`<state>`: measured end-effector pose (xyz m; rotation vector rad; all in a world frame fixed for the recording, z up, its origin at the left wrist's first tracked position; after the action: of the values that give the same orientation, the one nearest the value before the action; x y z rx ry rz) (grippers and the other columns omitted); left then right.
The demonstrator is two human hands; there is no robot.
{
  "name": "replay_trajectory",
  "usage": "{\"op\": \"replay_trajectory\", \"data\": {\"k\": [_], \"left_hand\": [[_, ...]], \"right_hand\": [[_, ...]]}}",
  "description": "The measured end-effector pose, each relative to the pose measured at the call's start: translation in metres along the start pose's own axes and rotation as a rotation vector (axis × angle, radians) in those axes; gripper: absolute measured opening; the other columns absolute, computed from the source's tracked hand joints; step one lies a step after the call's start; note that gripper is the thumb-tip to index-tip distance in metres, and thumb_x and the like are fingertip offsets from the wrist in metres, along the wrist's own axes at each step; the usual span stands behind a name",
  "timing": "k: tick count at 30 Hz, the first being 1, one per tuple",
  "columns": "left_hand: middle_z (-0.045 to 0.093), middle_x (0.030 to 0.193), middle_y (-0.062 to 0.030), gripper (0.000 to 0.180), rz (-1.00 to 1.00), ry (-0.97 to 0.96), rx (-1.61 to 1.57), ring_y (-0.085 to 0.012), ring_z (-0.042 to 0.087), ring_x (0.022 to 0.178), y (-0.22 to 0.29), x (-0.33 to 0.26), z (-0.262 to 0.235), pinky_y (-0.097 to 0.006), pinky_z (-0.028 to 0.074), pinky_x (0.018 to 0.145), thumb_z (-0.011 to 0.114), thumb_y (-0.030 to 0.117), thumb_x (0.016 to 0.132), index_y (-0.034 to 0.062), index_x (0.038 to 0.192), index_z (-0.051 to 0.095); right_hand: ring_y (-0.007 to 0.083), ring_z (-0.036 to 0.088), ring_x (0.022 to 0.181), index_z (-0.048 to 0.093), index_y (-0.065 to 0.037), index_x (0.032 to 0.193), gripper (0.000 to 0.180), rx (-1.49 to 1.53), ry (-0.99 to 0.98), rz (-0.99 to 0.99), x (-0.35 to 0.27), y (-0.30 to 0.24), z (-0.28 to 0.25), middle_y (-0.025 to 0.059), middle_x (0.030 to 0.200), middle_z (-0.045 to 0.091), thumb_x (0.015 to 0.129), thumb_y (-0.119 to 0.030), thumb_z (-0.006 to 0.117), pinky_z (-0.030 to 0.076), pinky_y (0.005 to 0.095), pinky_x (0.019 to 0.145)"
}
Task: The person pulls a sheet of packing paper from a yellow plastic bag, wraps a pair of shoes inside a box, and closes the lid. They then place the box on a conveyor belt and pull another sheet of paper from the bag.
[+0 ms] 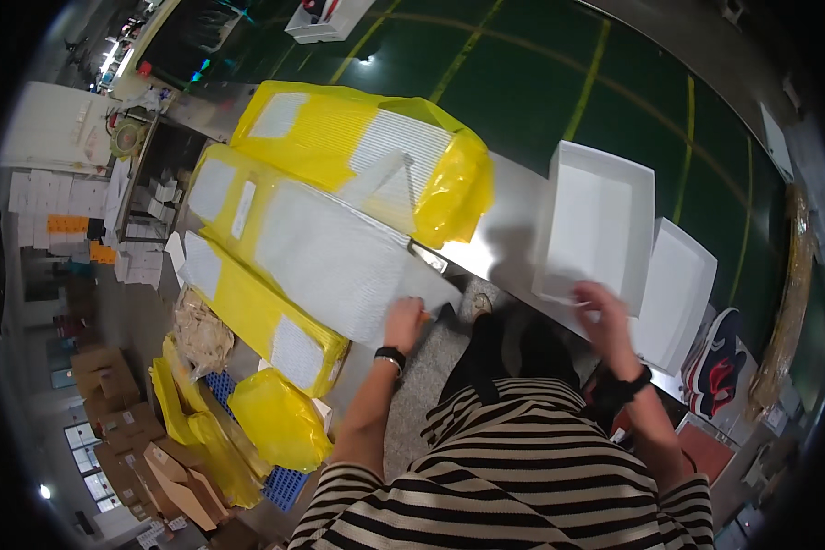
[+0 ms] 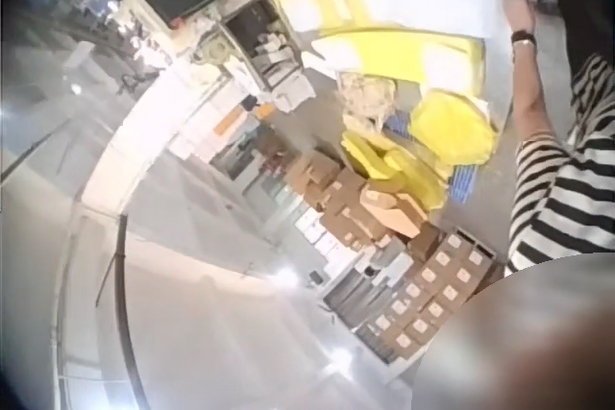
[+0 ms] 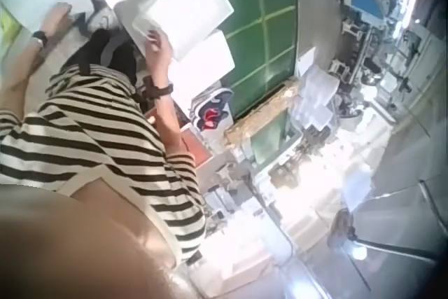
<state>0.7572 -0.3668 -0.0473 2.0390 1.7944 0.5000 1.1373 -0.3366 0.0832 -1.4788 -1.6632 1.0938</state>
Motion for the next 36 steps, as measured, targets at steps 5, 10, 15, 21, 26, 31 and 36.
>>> {"op": "replay_trajectory", "data": {"k": [5,10,15,21,26,31,36], "left_hand": [[0.049,0.076,-0.0065,0.022,-0.011,-0.133,-0.807,-0.0203,0.05,0.068,0.1,0.021,-0.055,-0.031,0.041,0.063,0.073,0.01,0.085,0.0055,0.087,0.051],[0.059,0.112,-0.0007,0.031,-0.075,-0.488,-1.725,-0.0077,0.055,0.102,0.162,0.007,-0.061,-0.026,0.046,0.089,0.064,0.005,0.094,0.0038,0.123,0.054],[0.059,0.111,0.0005,0.032,0.036,-0.709,-1.619,-0.0089,0.055,0.103,0.182,0.011,-0.055,-0.029,0.046,0.092,0.064,0.007,0.093,0.0041,0.124,0.054],[0.069,0.099,-0.0091,0.019,-0.388,0.111,-1.154,-0.0206,0.065,0.09,0.015,0.062,-0.134,-0.031,0.051,0.082,0.062,0.004,0.09,0.0025,0.109,0.064],[0.041,0.144,-0.0274,0.06,-0.649,0.457,0.131,-0.0383,0.035,0.137,-0.193,0.053,-0.156,-0.044,0.027,0.115,0.063,0.024,0.092,-0.0044,0.14,0.042],[0.063,0.107,-0.0206,0.03,-0.484,0.23,0.186,-0.0372,0.057,0.101,-0.185,0.082,-0.116,-0.048,0.043,0.086,0.069,0.024,0.088,-0.0009,0.102,0.059],[0.043,0.075,-0.0013,0.024,-0.353,0.354,-0.359,-0.0151,0.041,0.072,-0.11,0.124,-0.136,-0.029,0.036,0.067,0.066,0.015,0.091,0.0058,0.082,0.046]], "right_hand": [[0.0267,0.038,0.136,0.025,-0.004,0.149,0.109,-0.009,-0.219,-0.063,0.034,-0.045,0.118,0.0137,0.147,0.037,0.064,-0.026,0.089,0.035,0.0393,0.11],[0.0277,0.044,0.132,0.022,-0.003,0.15,0.11,0.822,-0.549,0.395,0.015,-0.015,0.145,0.0121,0.144,0.044,0.062,-0.016,0.087,0.034,0.041,0.111],[0.027,0.054,0.122,0.043,-0.003,0.141,0.07,0.829,-0.548,0.591,-0.023,0.043,0.128,0.0117,0.131,0.056,0.076,0.006,0.067,0.043,0.0399,0.103],[0.0257,0.057,0.12,0.047,-0.004,0.138,0.063,0.947,-0.051,0.696,-0.038,0.053,0.038,0.0113,0.128,0.059,0.078,0.005,0.065,0.045,0.0387,0.101],[0.0253,0.056,0.121,0.038,-0.005,0.143,0.07,0.802,0.145,0.575,-0.046,0.048,-0.038,0.008,0.132,0.058,0.08,-0.002,0.066,0.044,0.0387,0.104],[0.0177,0.057,0.112,0.048,-0.002,0.129,0.048,0.514,0.506,0.604,-0.08,0.067,-0.107,0.0088,0.119,0.06,0.088,-0.012,0.071,0.047,0.0347,0.097],[0.0135,0.06,0.101,0.055,-0.001,0.127,0.044,0.456,0.71,0.569,-0.095,0.093,-0.18,0.0042,0.113,0.064,0.091,-0.024,0.069,0.049,0.0291,0.087]]}}
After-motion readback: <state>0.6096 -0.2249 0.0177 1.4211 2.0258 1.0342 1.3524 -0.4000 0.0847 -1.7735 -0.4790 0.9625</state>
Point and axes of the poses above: each hand's wrist, its own x-axis towards the middle knuckle, its own z-axis out of the palm, y = z × x, the point moved 7 cm from there along x, towards the middle knuckle
